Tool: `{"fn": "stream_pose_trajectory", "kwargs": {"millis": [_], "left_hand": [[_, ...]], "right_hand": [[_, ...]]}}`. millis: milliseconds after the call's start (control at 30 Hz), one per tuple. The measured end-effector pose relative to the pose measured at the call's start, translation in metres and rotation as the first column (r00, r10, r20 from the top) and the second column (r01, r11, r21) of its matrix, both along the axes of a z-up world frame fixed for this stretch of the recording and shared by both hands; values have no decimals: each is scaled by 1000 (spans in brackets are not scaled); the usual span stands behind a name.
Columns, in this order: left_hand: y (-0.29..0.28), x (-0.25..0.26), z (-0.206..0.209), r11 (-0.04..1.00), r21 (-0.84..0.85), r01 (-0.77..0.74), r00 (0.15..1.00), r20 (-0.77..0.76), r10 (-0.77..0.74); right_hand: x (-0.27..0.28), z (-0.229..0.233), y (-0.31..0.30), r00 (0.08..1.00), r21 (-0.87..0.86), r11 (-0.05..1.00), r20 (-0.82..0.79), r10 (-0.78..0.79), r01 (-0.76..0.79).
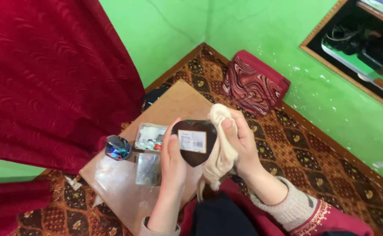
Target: The person wipes several small items with a cloth and places them on a wall-mounted shelf. They handle a small black device, a silver tin, a yellow-capped bottle, a black jar, a blue notebook, combs, a red card, and hair clips, moving each from a table to the shelf.
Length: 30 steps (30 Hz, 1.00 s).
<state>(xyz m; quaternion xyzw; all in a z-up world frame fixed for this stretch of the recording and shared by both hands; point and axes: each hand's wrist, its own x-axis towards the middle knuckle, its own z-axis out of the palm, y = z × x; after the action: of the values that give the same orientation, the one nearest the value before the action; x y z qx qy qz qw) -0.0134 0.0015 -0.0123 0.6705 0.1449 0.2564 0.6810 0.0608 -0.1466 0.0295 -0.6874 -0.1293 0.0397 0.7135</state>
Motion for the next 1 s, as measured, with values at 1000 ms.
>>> {"fn": "stream_pose_trajectory", "kwargs": {"millis": [1000], "left_hand": [[-474, 61, 81, 83, -976, 199, 749, 97, -655]], "right_hand": [[-74, -3, -474, 739, -274, 687, 270, -617, 673]]}}
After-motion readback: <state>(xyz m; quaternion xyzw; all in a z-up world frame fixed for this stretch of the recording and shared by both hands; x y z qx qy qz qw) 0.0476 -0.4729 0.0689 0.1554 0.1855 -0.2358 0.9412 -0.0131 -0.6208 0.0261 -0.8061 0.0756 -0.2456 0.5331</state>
